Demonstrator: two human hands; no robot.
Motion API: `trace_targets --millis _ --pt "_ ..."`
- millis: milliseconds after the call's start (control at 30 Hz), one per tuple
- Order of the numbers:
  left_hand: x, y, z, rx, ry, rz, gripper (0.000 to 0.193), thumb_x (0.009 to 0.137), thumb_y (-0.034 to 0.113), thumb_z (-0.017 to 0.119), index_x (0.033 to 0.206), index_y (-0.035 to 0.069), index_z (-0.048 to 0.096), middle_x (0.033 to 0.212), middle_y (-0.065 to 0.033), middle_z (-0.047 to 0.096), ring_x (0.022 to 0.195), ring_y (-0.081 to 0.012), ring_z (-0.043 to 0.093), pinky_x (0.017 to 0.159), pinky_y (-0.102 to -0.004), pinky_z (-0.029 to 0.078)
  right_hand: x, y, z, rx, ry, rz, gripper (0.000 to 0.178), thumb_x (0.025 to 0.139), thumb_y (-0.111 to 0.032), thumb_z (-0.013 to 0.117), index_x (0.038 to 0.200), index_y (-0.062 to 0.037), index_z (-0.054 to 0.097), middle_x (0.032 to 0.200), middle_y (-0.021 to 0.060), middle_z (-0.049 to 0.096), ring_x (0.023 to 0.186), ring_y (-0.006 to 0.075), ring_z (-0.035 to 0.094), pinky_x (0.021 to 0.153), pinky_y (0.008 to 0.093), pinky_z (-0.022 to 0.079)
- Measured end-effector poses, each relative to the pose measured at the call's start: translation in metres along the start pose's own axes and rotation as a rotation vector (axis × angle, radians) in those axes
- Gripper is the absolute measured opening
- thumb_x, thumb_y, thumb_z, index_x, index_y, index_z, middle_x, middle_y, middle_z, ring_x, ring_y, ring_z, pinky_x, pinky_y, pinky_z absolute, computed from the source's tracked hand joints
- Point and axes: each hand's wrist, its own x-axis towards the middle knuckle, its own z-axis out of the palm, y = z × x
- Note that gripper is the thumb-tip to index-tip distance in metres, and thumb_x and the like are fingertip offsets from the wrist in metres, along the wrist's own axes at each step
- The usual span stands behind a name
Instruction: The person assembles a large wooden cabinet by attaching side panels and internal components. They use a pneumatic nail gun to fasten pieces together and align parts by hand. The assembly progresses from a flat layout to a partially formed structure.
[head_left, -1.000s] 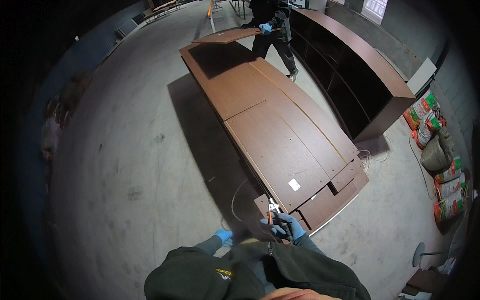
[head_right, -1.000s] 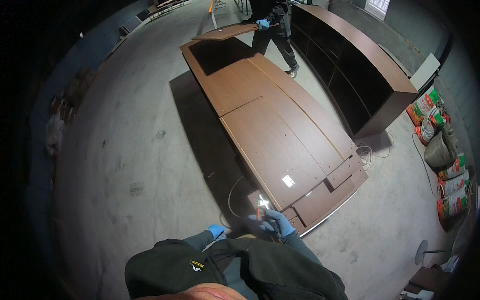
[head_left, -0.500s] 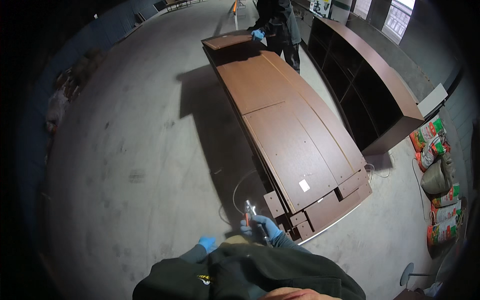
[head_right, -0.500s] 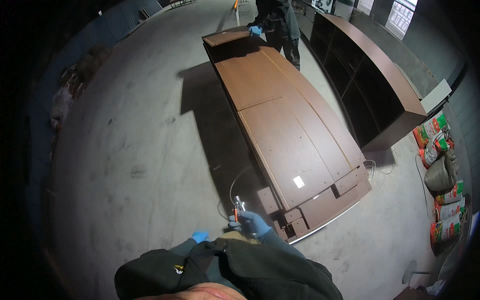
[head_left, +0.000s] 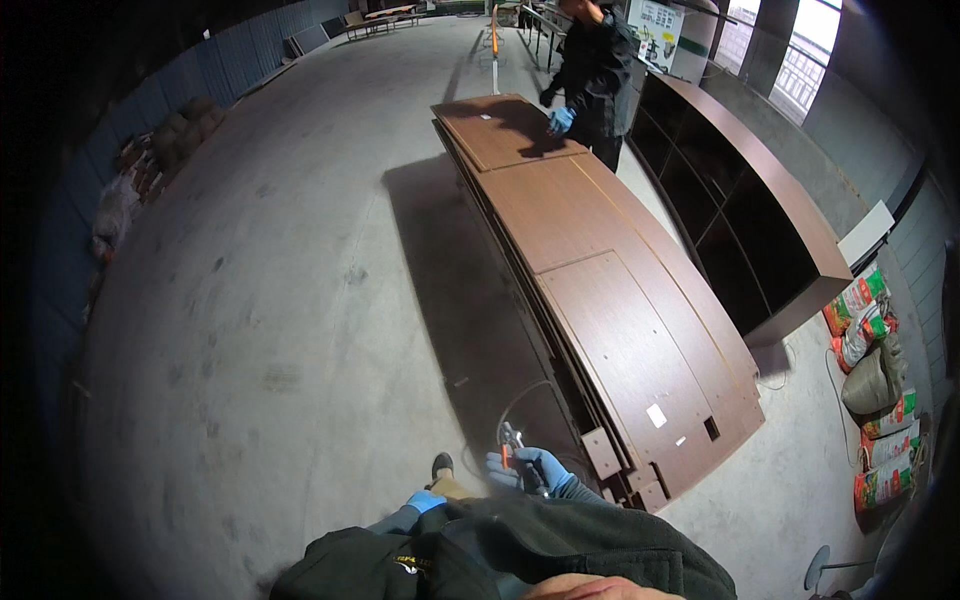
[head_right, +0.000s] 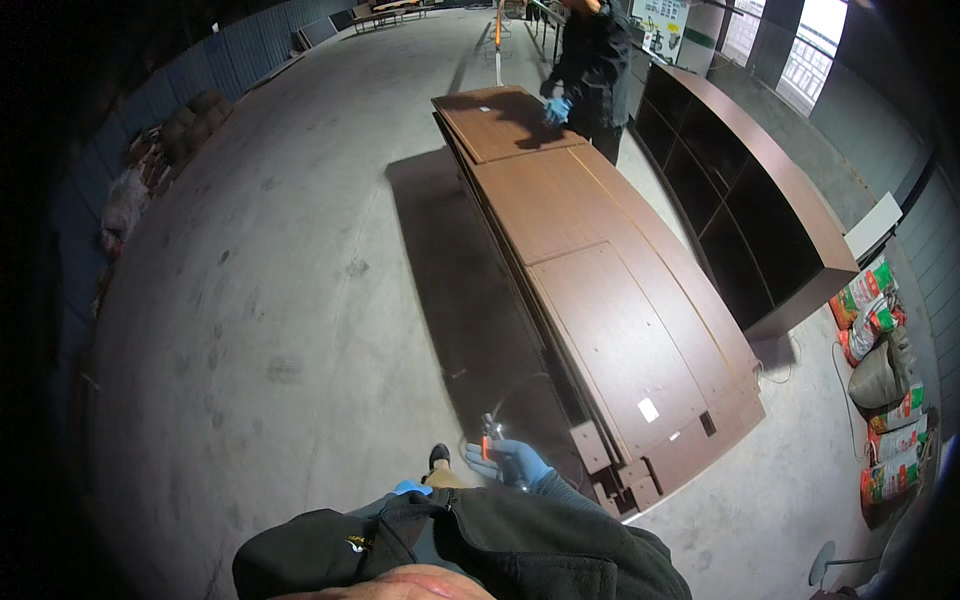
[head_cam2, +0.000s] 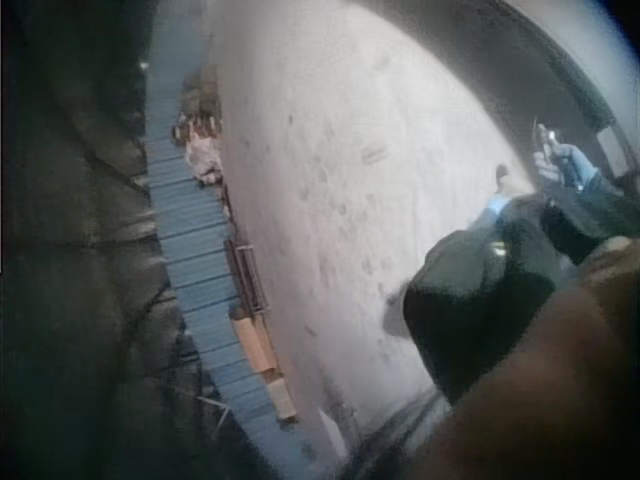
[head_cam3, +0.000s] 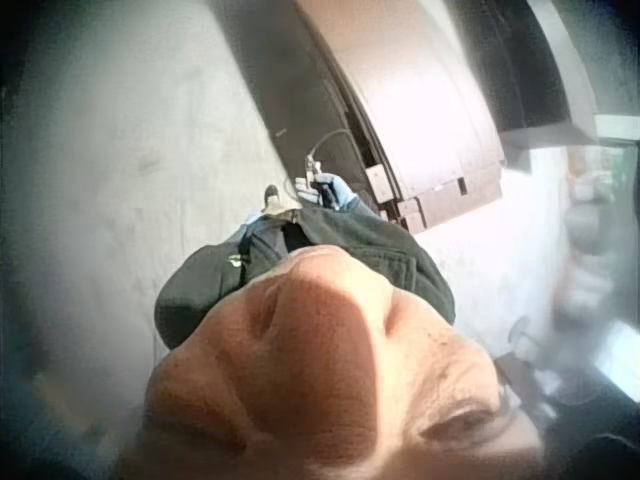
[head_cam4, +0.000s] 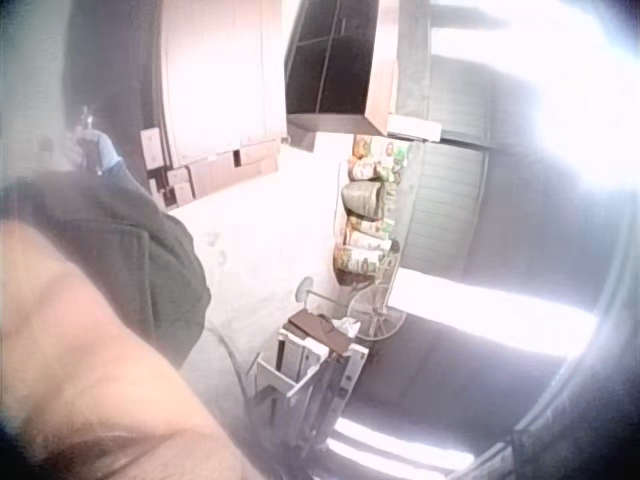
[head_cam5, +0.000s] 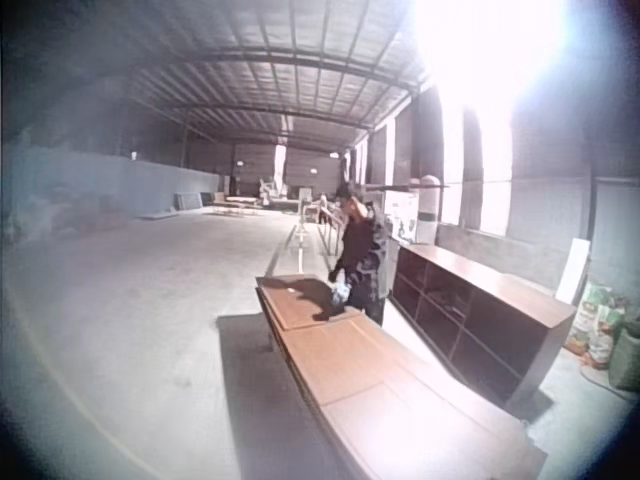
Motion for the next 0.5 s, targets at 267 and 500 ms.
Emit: trace_targets --millis 267,500 --pt "0.007 -0.150 -0.119 -1.486 0.268 -0.621 0.024 0.095 0.024 0.062 0.103 0.002 0.068 0.086 -0.0136 0.071 0.070 -0.0277 0.068 0.061 -0.0455 0.055 0.140 0.021 0.117 -0.166 0.038 0.144 0.035 0.097 -0.018 0.066 0.128 -0.0041 0.059 0.118 0.0118 0.065 0.106 0.0256 0.066 0.109 0.0437 0.051" --pt "0.011 -0.200 -0.159 -1.191 0.300 -0.620 0.026 0.093 0.026 0.066 0.102 0.002 0.067 0.084 -0.0138 0.068 0.073 -0.0284 0.065 0.065 -0.0460 0.055 0.185 0.008 0.116 -0.021 -0.027 0.128 0.035 0.099 -0.021 0.061 0.128 -0.0006 0.058 0.111 0.0123 0.066 0.102 0.0263 0.066 0.096 0.0389 0.055"
